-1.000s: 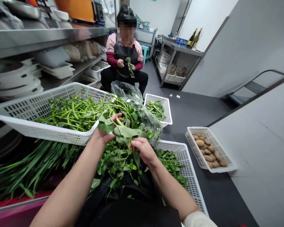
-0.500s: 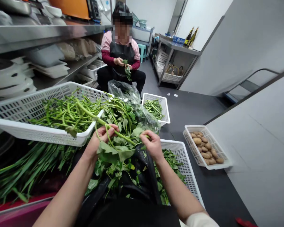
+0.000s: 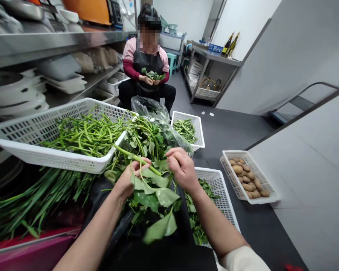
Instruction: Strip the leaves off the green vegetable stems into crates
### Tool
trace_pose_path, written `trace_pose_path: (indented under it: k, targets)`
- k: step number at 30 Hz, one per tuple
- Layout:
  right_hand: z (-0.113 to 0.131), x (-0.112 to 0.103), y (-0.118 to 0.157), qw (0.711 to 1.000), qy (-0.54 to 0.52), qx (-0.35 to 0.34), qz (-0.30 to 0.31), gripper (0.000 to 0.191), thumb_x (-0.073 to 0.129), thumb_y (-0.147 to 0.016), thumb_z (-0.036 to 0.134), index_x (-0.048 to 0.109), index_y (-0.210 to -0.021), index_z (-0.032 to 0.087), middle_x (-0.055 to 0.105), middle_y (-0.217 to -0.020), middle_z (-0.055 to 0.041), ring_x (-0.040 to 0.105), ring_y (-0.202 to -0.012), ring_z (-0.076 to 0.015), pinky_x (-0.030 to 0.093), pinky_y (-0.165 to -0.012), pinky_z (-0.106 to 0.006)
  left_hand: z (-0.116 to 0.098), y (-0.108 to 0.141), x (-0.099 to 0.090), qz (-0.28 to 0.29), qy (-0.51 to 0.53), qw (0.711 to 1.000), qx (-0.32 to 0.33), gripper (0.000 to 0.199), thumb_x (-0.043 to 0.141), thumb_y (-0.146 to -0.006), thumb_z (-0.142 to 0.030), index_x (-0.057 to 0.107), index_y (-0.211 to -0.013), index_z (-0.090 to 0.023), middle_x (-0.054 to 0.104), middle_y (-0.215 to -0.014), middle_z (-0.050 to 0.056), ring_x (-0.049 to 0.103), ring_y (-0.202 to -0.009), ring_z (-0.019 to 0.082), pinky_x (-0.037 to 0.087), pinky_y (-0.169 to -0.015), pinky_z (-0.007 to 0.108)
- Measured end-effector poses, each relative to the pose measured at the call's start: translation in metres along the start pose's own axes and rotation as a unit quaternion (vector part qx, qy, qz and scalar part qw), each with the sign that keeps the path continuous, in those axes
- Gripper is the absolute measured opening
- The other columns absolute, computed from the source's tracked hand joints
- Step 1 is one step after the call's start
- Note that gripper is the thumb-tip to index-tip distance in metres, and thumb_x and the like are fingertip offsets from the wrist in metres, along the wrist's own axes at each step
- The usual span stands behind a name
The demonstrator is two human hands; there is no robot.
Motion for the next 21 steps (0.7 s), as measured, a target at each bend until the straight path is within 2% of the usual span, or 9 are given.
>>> trace_pose_path:
  k: [2,4,7,9,12,13,15,18,21]
  targets:
    - [-0.025,0.017,-0.003,0.988,-0.050,0.106,0.097,0.014,0.052,-0.080,0.031,0.053,-0.071,0.020,0.054,-0.069,0.0005,0.051,-0.065,-0.0129,0.040,-0.060,-0.024,-0.006,0.006,0.007,0.027,-0.043,0.998,0.033,0.028,0.077,-0.054,-0.027,0.063,-0.076,-0.017,0.060,-0.062,-0.002,0.055,-0.055,0.012,0.042,-0.052,0.022]
    - [-0.044,0.035,0.001,0.962,-0.099,0.169,0.189,0.015,0.059,-0.075,0.034,0.053,-0.076,0.019,0.055,-0.067,0.0034,0.048,-0.059,-0.0104,0.038,-0.056,-0.022,-0.012,0.012,0.012,0.054,-0.078,0.994,0.062,0.029,0.078,-0.054,-0.026,0.064,-0.078,-0.017,0.062,-0.068,-0.002,0.057,-0.063,0.014,0.044,-0.060,0.024]
    - [-0.053,0.047,0.010,0.931,-0.151,0.201,0.265,0.019,0.059,-0.076,0.035,0.054,-0.084,0.019,0.057,-0.064,0.0048,0.044,-0.052,-0.0082,0.035,-0.052,-0.020,-0.011,0.015,0.012,0.102,-0.089,0.990,0.045,0.034,0.077,-0.056,-0.024,0.065,-0.087,-0.017,0.066,-0.079,0.001,0.060,-0.075,0.017,0.047,-0.072,0.029]
    - [-0.051,0.048,0.015,0.930,-0.130,0.188,0.290,0.014,0.052,-0.079,0.030,0.056,-0.083,0.018,0.056,-0.060,0.0045,0.043,-0.051,-0.0081,0.034,-0.052,-0.019,-0.003,0.013,0.003,0.106,-0.056,0.993,0.007,0.038,0.074,-0.059,-0.023,0.066,-0.095,-0.018,0.068,-0.087,0.003,0.061,-0.083,0.019,0.047,-0.079,0.030]
    - [-0.045,0.041,0.018,0.958,0.053,0.106,0.263,0.013,0.047,-0.079,0.020,0.056,-0.070,0.017,0.054,-0.059,0.0030,0.044,-0.054,-0.0087,0.031,-0.054,-0.020,0.010,0.011,-0.005,0.105,0.054,0.992,-0.047,0.041,0.071,-0.056,-0.021,0.067,-0.097,-0.018,0.068,-0.098,0.005,0.060,-0.093,0.021,0.046,-0.085,0.033]
    - [-0.043,0.038,0.019,0.959,0.137,0.075,0.237,0.015,0.047,-0.079,0.018,0.055,-0.067,0.017,0.054,-0.059,0.0021,0.045,-0.055,-0.0090,0.030,-0.054,-0.020,0.014,0.012,-0.004,0.110,0.091,0.988,-0.065,0.040,0.070,-0.055,-0.023,0.067,-0.095,-0.019,0.067,-0.101,0.005,0.060,-0.095,0.022,0.047,-0.085,0.035]
    - [-0.041,0.034,0.023,0.940,0.282,0.022,0.192,0.016,0.047,-0.080,0.017,0.054,-0.066,0.017,0.056,-0.062,-0.0001,0.046,-0.056,-0.0100,0.028,-0.054,-0.022,0.021,0.016,0.002,0.111,0.108,0.983,-0.098,0.035,0.068,-0.057,-0.031,0.066,-0.091,-0.020,0.067,-0.102,0.005,0.060,-0.094,0.024,0.049,-0.078,0.036]
    - [-0.041,0.036,0.032,0.915,0.357,-0.030,0.188,0.016,0.046,-0.084,0.021,0.054,-0.070,0.017,0.057,-0.064,-0.0018,0.048,-0.056,-0.0111,0.027,-0.054,-0.023,0.026,0.021,0.011,0.080,-0.060,0.991,-0.085,0.024,0.065,-0.066,-0.042,0.062,-0.071,-0.018,0.063,-0.070,0.002,0.057,-0.064,0.016,0.042,-0.052,0.024]
    - [-0.043,0.037,0.038,0.935,0.313,-0.035,0.166,0.018,0.046,-0.082,0.020,0.051,-0.065,0.018,0.054,-0.060,0.0003,0.046,-0.054,-0.0103,0.027,-0.054,-0.022,0.018,0.025,0.020,0.042,-0.258,0.965,0.035,0.035,0.058,-0.069,-0.047,0.051,-0.052,-0.017,0.042,-0.047,-0.004,0.039,-0.047,0.010,0.028,-0.046,0.022]
Point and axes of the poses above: each hand's wrist, its own y-axis away from the middle knuckle, its own x-axis out of the palm, z = x × y, the point moved 6 cm from there along -y, towards the middle knuckle
